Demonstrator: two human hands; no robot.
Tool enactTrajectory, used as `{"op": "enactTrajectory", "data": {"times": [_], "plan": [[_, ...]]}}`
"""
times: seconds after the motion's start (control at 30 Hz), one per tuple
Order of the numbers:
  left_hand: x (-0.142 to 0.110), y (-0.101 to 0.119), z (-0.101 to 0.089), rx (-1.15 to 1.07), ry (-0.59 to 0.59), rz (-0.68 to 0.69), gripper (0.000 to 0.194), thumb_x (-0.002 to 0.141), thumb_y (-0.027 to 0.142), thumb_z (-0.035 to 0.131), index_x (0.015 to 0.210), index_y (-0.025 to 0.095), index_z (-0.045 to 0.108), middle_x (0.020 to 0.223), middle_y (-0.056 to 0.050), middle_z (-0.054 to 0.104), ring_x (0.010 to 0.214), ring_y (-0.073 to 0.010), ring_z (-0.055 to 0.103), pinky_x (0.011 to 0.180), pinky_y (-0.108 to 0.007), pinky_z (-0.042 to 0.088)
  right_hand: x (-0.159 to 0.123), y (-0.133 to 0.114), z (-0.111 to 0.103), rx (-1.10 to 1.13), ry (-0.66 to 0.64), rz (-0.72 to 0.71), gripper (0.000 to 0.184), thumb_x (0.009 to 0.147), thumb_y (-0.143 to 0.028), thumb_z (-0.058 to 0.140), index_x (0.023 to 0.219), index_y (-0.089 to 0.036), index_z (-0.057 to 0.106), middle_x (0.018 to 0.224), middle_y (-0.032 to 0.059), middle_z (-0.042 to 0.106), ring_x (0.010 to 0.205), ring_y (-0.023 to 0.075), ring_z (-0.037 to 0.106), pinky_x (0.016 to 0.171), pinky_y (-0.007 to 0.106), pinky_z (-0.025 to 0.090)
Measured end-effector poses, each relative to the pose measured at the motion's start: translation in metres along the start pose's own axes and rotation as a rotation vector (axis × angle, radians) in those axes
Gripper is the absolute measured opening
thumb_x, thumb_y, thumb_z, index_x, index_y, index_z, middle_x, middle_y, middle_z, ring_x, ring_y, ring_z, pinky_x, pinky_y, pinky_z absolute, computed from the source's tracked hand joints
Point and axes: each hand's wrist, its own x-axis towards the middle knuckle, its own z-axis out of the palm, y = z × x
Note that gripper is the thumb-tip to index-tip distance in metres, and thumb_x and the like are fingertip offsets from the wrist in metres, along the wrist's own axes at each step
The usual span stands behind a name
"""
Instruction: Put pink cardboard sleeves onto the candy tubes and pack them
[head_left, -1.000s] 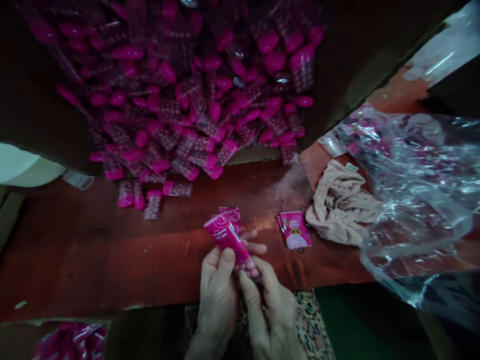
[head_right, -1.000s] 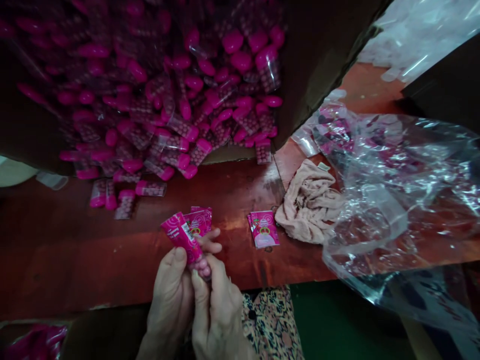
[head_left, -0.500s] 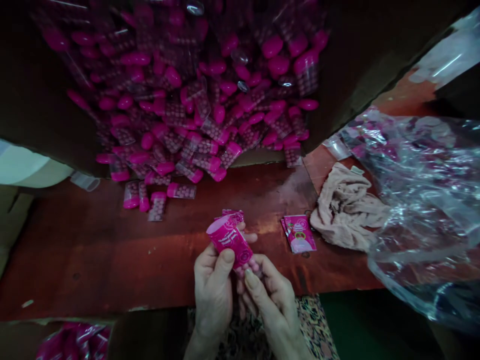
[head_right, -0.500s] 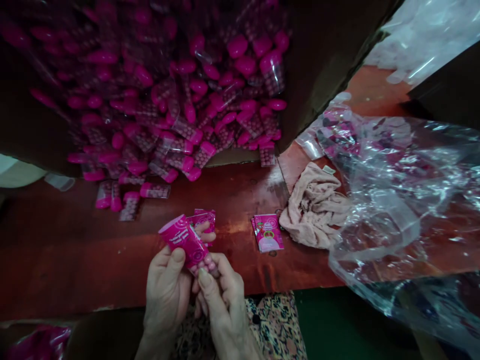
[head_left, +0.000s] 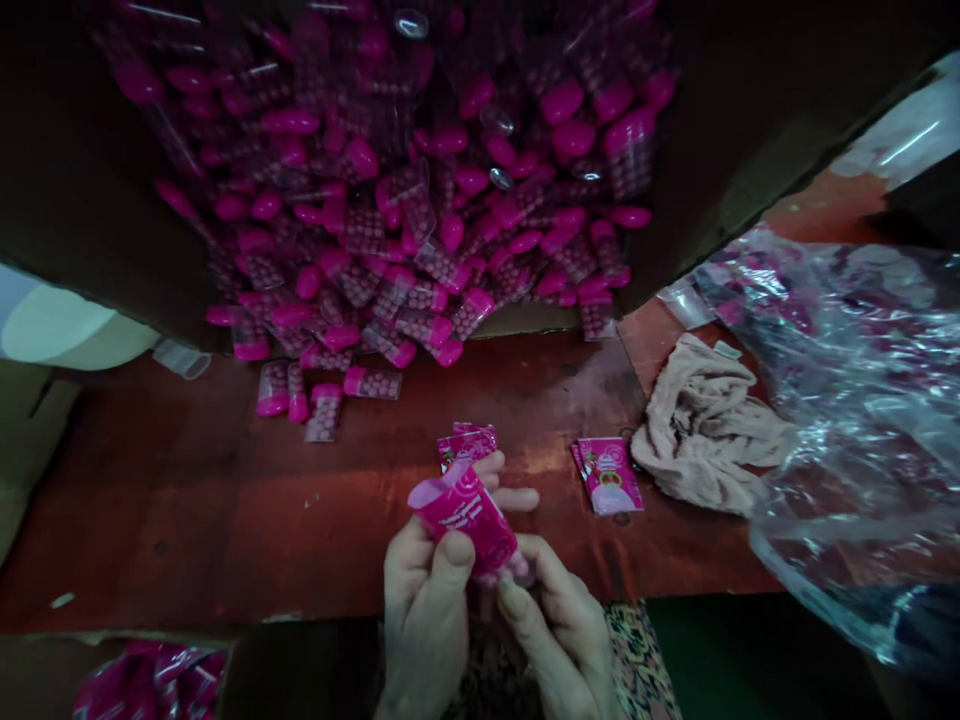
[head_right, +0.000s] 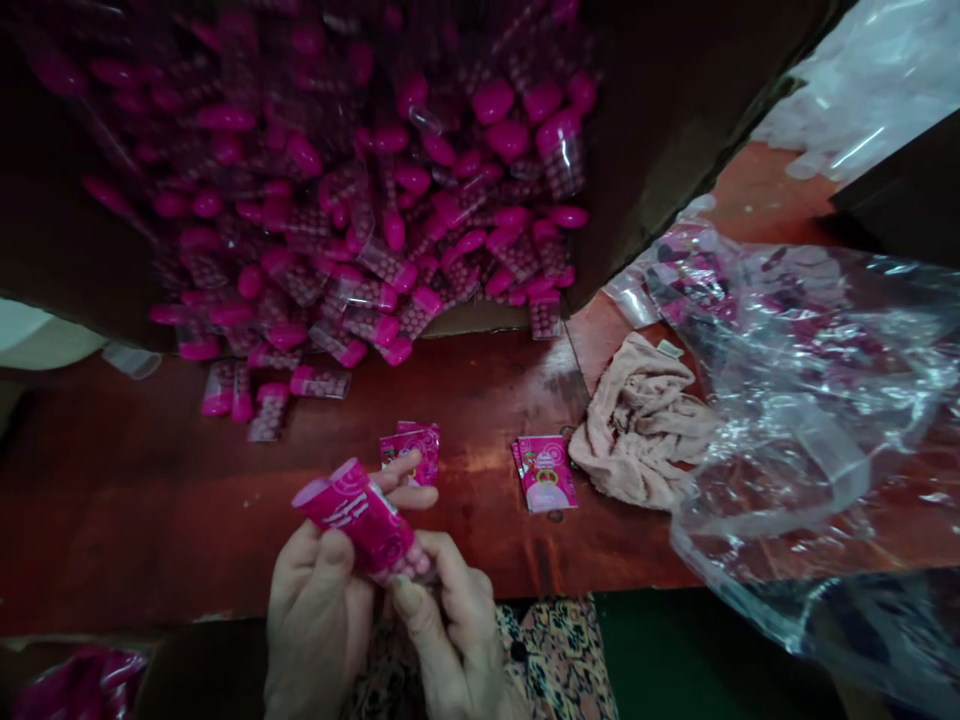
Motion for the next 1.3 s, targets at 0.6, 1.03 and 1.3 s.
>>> {"op": "enactTrajectory", "data": {"times": [0.6,1.03,1.3], "plan": [[0.006,-0.019,-0.004,-0.126,0.045,-0.139,0.035,0.086,0.039,0.046,0.085,0.012,0.069,0.085,-0.013,0.072,0.089,-0.0241,0.065,0.084,-0.037,0.047,0.002,0.001,0.011,-0.265,0.083,-0.199,0.019,0.091,-0.025,0.04,0.097,-0.019,0.057,0.074,0.0034,0.067,0.06,0.015,0.065,0.053,0.02,0.049],[0.003,-0.021,-0.007,-0.014,-0.14,-0.228,0.032,0.087,0.032,0.046,0.104,0.015,0.068,0.106,-0.014,0.068,0.105,-0.0238,0.058,0.095,-0.036,0.038,0.0,0.001,0.018,-0.386,0.238,-0.191,0.024,0.09,-0.025,0.039,0.106,-0.017,0.055,0.085,0.0076,0.071,0.067,0.0185,0.068,0.045,0.022,0.045],[0.001,-0.022,-0.007,-0.037,-0.154,-0.264,0.032,0.088,0.032,0.044,0.097,0.015,0.07,0.109,-0.013,0.067,0.107,-0.0243,0.056,0.093,-0.035,0.039,0.001,-0.002,0.015,-0.375,0.238,-0.224,0.026,0.09,-0.025,0.038,0.109,-0.016,0.054,0.09,0.0095,0.069,0.073,0.0202,0.068,0.054,0.024,0.05]]}}
